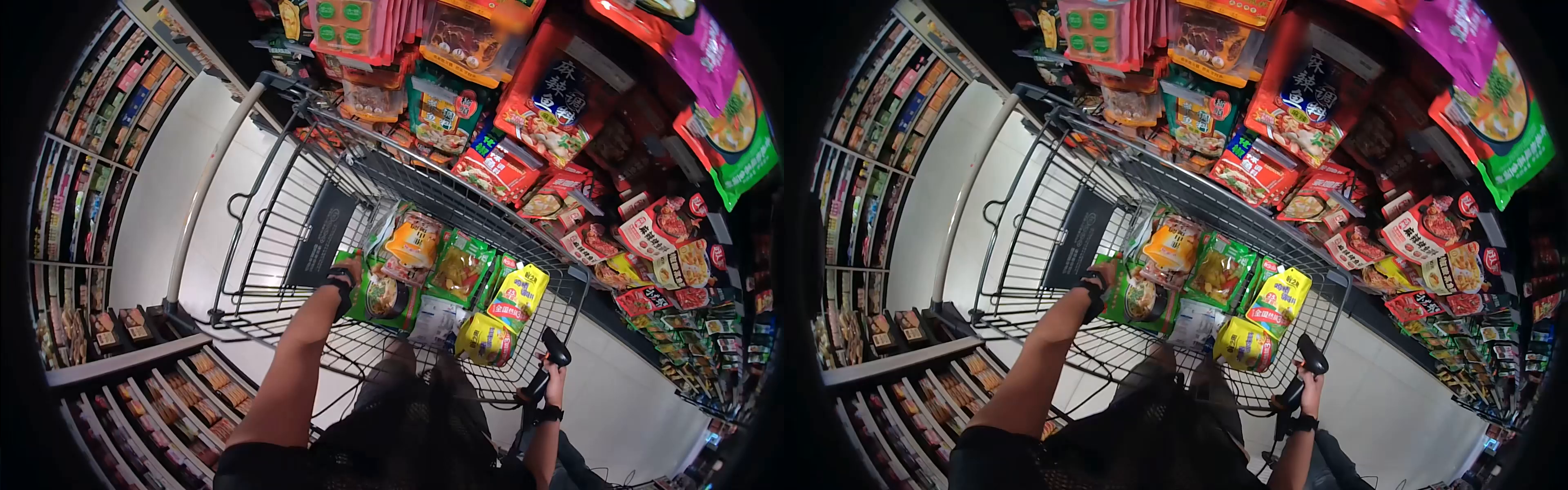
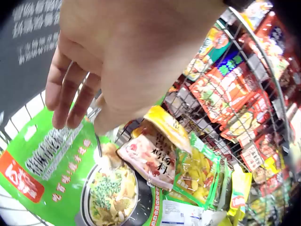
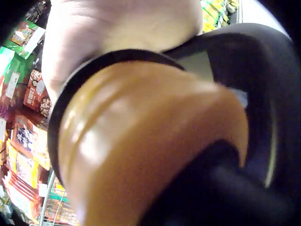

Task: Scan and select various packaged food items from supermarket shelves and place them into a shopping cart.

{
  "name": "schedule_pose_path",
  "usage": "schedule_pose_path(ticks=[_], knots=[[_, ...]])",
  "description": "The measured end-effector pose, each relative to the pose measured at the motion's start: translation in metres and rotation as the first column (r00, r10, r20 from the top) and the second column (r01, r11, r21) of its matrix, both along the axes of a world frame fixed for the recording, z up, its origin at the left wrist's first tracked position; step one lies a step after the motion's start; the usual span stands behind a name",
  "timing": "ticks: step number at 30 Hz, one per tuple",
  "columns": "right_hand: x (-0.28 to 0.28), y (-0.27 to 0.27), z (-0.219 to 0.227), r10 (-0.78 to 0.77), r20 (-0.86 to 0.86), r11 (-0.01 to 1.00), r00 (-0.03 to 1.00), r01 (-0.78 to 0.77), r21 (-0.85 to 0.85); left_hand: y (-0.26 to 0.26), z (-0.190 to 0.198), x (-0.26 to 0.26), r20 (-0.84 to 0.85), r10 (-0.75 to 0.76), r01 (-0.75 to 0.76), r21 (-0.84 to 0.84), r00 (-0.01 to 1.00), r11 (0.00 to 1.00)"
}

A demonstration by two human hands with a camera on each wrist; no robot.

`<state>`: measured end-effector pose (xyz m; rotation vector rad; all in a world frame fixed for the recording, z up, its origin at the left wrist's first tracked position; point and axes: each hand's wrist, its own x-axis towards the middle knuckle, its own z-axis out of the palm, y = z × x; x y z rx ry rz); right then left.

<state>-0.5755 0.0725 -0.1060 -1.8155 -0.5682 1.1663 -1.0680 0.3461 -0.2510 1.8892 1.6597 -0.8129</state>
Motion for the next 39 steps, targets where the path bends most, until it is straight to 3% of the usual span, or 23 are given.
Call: schedule_pose_path(ticks=[2,5,7,9,11,14,17,18,20,23,25,28,35,39], knots=[[-0.004,0.005,-0.003,-0.039,-0.002,0.999,0.999,0.039,0.002,0.014,-0.016,0.002,0.05,0.142,-0.139,-0.064,0.989,0.988],[-0.002,0.007,-0.002,-0.008,0.01,1.0,1.0,0.009,-0.012,0.021,-0.057,-0.009,0.019,0.234,-0.229,-0.142,0.972,0.963],[-0.005,0.005,0.0,-0.006,0.049,0.999,0.999,0.009,-0.053,0.023,-0.065,-0.013,0.019,0.251,-0.243,-0.189,0.968,0.951],[-0.003,0.007,0.002,-0.011,-0.01,0.999,1.0,0.01,-0.054,0.025,-0.063,-0.014,0.04,0.335,-0.328,-0.129,0.941,0.936],[-0.006,0.01,0.005,-0.025,-0.009,0.999,1.0,0.024,-0.046,0.027,-0.054,-0.009,0.051,0.311,-0.304,-0.102,0.949,0.947],[-0.003,0.012,0.006,0.101,0.051,0.991,0.994,-0.096,-0.091,0.022,-0.052,-0.01,0.051,0.182,-0.186,0.113,0.982,0.976],[-0.002,0.015,0.008,0.117,0.064,0.991,0.991,-0.112,-0.077,0.023,-0.067,-0.015,0.066,0.079,-0.087,0.117,0.995,0.989],[-0.001,0.015,0.008,0.122,0.073,0.989,0.99,-0.114,-0.098,0.016,-0.049,-0.01,0.086,0.097,-0.113,0.202,0.992,0.973],[0.005,0.012,0.003,0.13,0.078,0.986,0.988,-0.12,-0.116,0.004,-0.032,-0.002,0.056,0.005,-0.019,0.249,0.998,0.968],[0.011,0.005,-0.004,0.151,0.053,0.988,0.987,-0.148,-0.044,-0.01,0.056,0.027,0.102,-0.068,0.042,0.238,0.993,0.97],[0.009,0.01,0.002,0.114,0.05,0.989,0.992,-0.109,-0.101,-0.034,0.061,0.029,0.192,-0.075,0.006,0.338,0.979,0.941],[0.013,0.012,0.007,0.126,0.035,0.989,0.991,-0.123,-0.082,-0.071,0.098,0.05,0.128,-0.206,0.12,0.486,0.97,0.866],[0.026,0.018,0.008,0.158,0.005,0.985,0.987,-0.157,-0.07,-0.097,0.195,0.1,0.22,-0.19,0.063,0.483,0.957,0.873],[0.038,0.02,0.007,0.187,-0.025,0.982,0.982,-0.187,-0.01,-0.095,0.252,0.099,0.379,-0.354,0.098,0.552,0.855,0.828]])
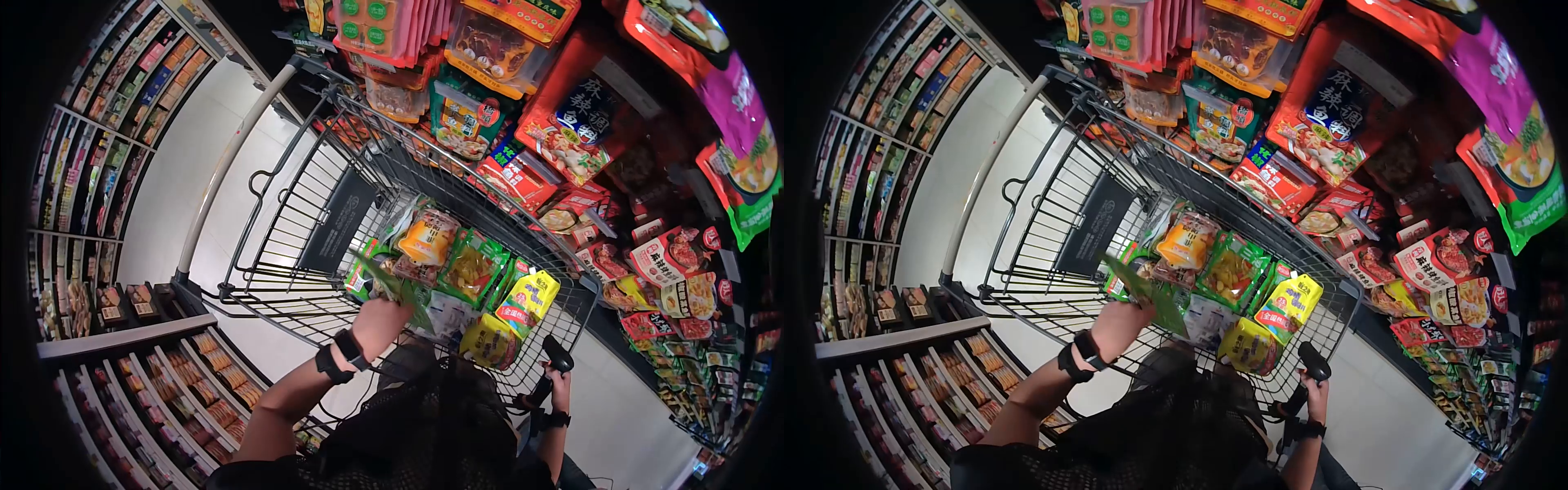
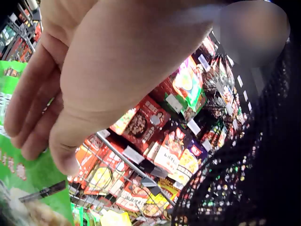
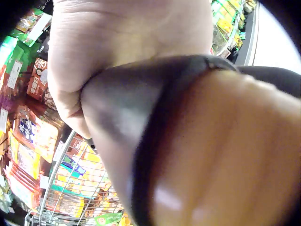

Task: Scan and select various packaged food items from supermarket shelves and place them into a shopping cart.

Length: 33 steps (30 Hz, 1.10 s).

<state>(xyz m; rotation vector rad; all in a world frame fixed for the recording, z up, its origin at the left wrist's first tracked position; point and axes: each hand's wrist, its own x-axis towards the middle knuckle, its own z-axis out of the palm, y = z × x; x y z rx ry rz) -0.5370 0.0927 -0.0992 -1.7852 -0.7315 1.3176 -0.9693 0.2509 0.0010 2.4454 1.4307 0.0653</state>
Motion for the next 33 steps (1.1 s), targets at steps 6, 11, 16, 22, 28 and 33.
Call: schedule_pose_path(ticks=[6,11,16,22,28,33], knots=[[0.008,0.023,0.006,0.017,0.067,1.0,0.998,-0.017,-0.003,0.028,0.077,-0.02,0.185,-0.093,0.09,0.029,0.978,0.996],[-0.029,0.056,0.09,0.064,0.587,0.964,0.807,-0.203,0.174,0.038,0.138,-0.014,0.441,-0.228,0.134,0.235,0.868,0.963],[-0.061,0.084,0.126,0.198,-0.334,0.934,0.921,-0.074,0.349,0.058,0.173,0.006,0.704,-0.418,0.124,0.43,0.575,0.894],[-0.151,0.183,0.111,0.548,-0.731,0.757,0.408,0.131,0.64,0.09,0.159,0.072,0.895,-0.046,0.193,0.146,-0.444,0.97],[-0.165,0.182,0.112,0.317,-0.674,0.734,0.668,0.277,0.62,0.131,0.116,0.096,0.88,0.165,0.37,0.013,-0.446,0.929],[-0.132,0.178,0.127,0.326,-0.712,0.893,0.622,0.043,0.447,0.145,0.091,0.098,0.846,0.386,0.49,-0.177,-0.367,0.853]])
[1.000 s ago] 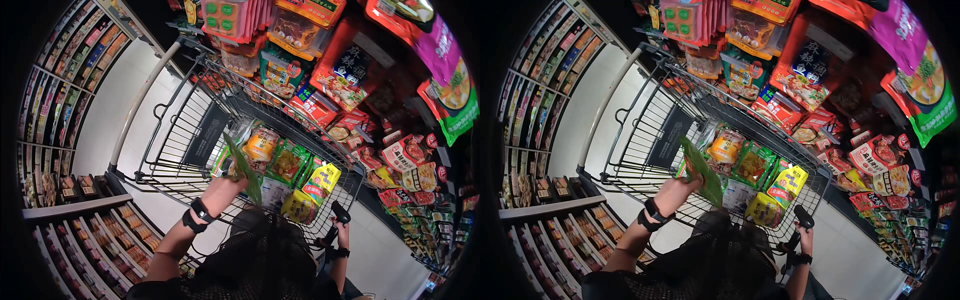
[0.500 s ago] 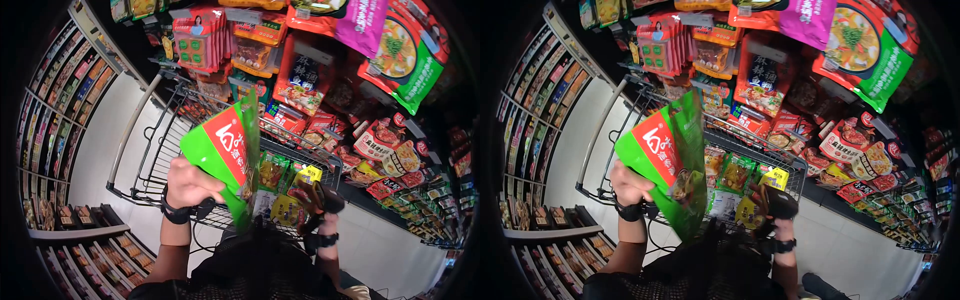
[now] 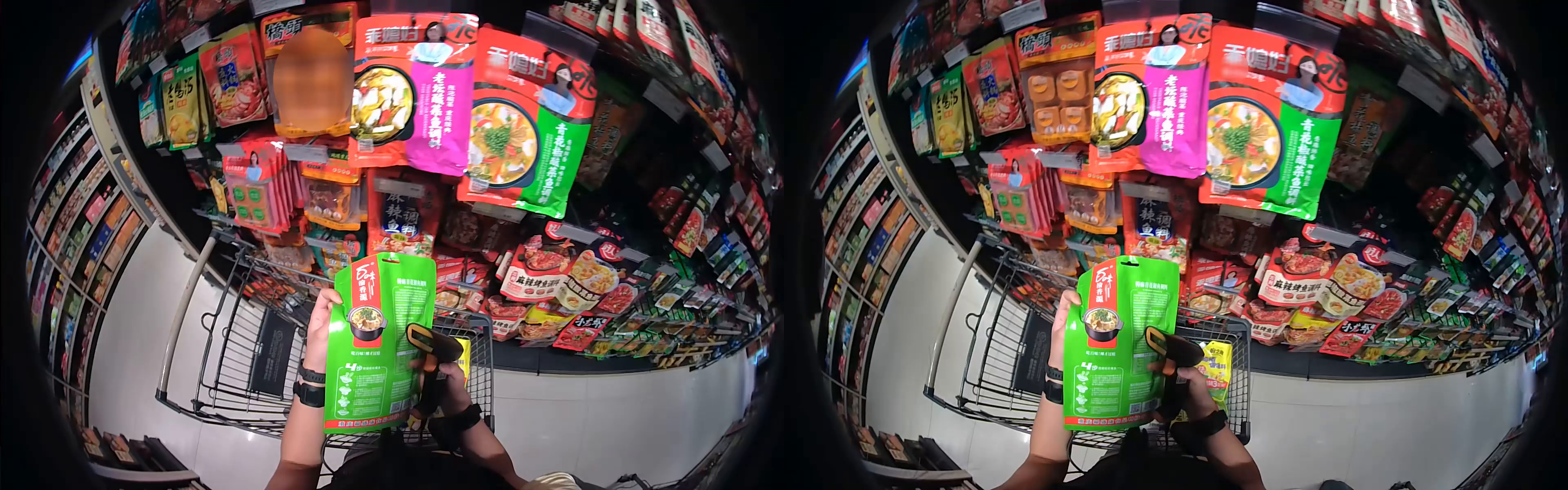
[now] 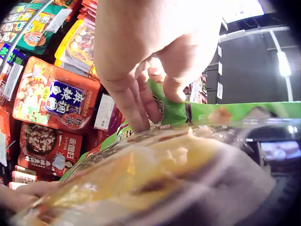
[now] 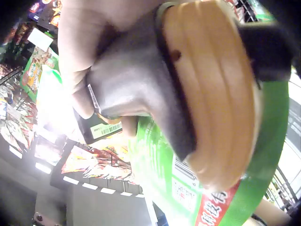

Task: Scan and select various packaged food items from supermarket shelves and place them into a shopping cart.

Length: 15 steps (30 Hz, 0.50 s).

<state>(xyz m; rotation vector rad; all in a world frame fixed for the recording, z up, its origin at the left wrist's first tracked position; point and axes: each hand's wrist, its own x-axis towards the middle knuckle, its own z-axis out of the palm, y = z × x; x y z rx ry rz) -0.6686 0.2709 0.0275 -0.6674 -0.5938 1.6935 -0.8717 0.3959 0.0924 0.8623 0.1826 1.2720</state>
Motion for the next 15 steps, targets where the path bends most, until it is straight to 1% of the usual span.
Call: schedule_pose_path(ticks=[1,3,4,5,7,8,9,10,11,12,14,15], knots=[[0.007,0.001,-0.001,-0.019,0.009,1.0,1.0,0.019,0.012,-0.001,-0.003,0.007,0.009,-0.019,0.019,0.012,1.0,1.0],[0.01,0.0,-0.007,-0.19,0.007,0.98,0.982,0.19,-0.059,-0.01,-0.003,0.012,-0.068,0.027,-0.035,-0.124,0.997,0.992],[0.016,0.0,-0.005,-0.207,0.042,0.978,0.977,0.208,-0.02,-0.015,0.002,0.012,-0.122,0.007,-0.016,-0.071,0.993,0.997],[0.02,-0.002,-0.004,-0.215,0.044,0.976,0.976,0.216,-0.017,-0.021,0.006,0.013,-0.119,0.0,-0.008,-0.069,0.993,0.998],[0.033,-0.007,0.0,-0.268,0.044,0.961,0.962,0.27,-0.055,-0.033,0.008,0.019,-0.019,-0.207,0.202,-0.151,0.978,0.968],[0.041,-0.015,0.004,-0.3,-0.048,0.949,0.953,0.293,-0.115,-0.033,-0.006,0.017,-0.019,-0.383,0.378,-0.119,0.924,0.918],[0.05,-0.015,0.004,-0.321,-0.047,0.943,0.946,0.314,-0.111,-0.037,-0.014,0.026,-0.014,-0.411,0.402,-0.18,0.912,0.898],[0.055,-0.011,0.003,-0.348,-0.038,0.936,0.937,0.346,-0.062,-0.04,-0.025,0.025,-0.278,-0.425,0.393,-0.164,0.862,0.905],[0.055,-0.007,0.004,-0.356,-0.03,0.934,0.934,0.356,-0.016,-0.043,-0.033,0.016,-0.524,-0.387,0.368,-0.145,0.759,0.918],[0.058,-0.007,0.011,-0.343,0.006,0.939,0.939,0.343,0.036,-0.044,-0.032,0.02,-0.525,-0.39,0.373,-0.144,0.756,0.917],[0.071,-0.011,0.009,-0.34,0.007,0.939,0.941,0.339,0.054,-0.05,-0.03,0.038,-0.489,-0.437,0.294,-0.342,0.755,0.892],[0.075,-0.013,0.01,-0.318,0.011,0.946,0.948,0.316,0.064,-0.057,-0.029,0.043,-0.488,-0.434,0.287,-0.348,0.758,0.893]])
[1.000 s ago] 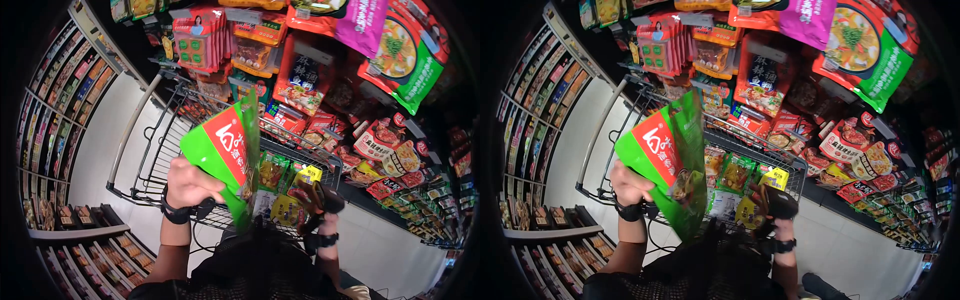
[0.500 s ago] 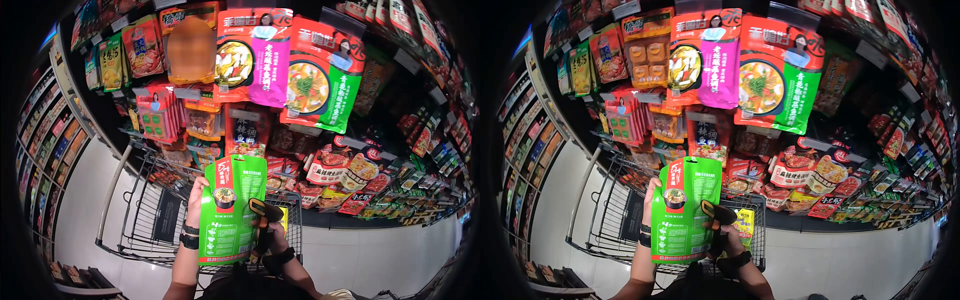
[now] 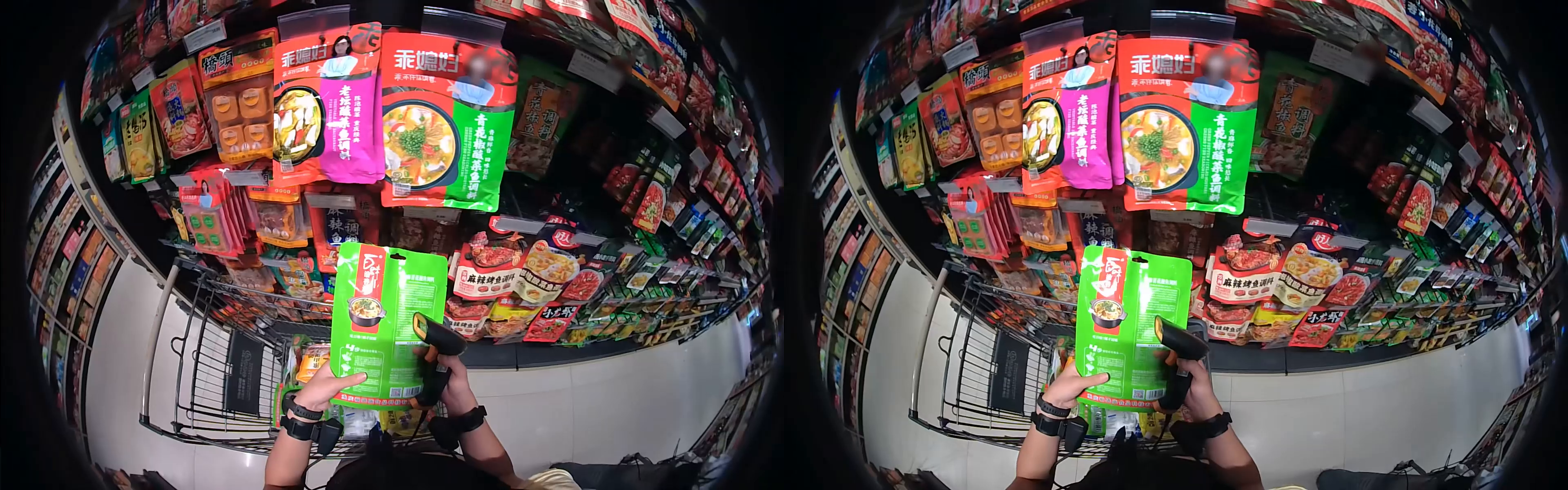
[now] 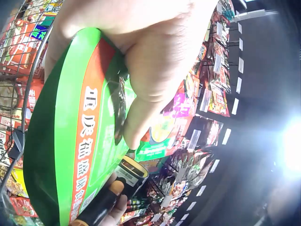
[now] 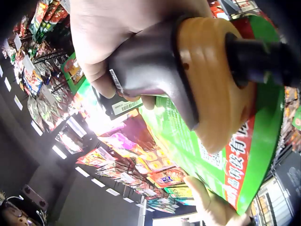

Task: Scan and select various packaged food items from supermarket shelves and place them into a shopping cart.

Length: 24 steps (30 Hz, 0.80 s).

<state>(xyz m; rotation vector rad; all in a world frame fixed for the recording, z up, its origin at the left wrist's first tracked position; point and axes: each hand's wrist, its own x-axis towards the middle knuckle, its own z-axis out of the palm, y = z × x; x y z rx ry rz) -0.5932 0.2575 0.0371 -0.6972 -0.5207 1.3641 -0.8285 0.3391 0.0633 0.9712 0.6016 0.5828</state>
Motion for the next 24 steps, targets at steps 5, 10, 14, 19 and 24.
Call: schedule_pose_path(ticks=[5,10,14,19,24], knots=[[0.01,-0.005,0.007,0.015,0.047,1.0,0.999,-0.014,-0.023,-0.013,0.008,0.014,-0.071,0.09,-0.081,0.121,0.993,0.989],[0.024,-0.007,0.014,0.07,0.13,0.997,0.989,-0.072,0.01,-0.031,-0.002,0.016,-0.043,0.205,-0.197,0.148,0.978,0.969],[0.038,-0.008,0.001,0.176,0.139,0.981,0.974,-0.185,0.056,-0.049,0.003,0.014,-0.044,0.31,-0.301,0.145,0.95,0.943],[0.021,-0.015,0.021,0.155,0.107,0.983,0.982,-0.164,0.082,-0.059,0.02,-0.015,0.065,0.542,-0.546,0.11,0.838,0.83],[0.022,-0.026,0.023,0.218,0.199,0.967,0.955,-0.24,0.091,-0.043,0.028,-0.029,0.09,0.563,-0.569,0.195,0.822,0.799]])
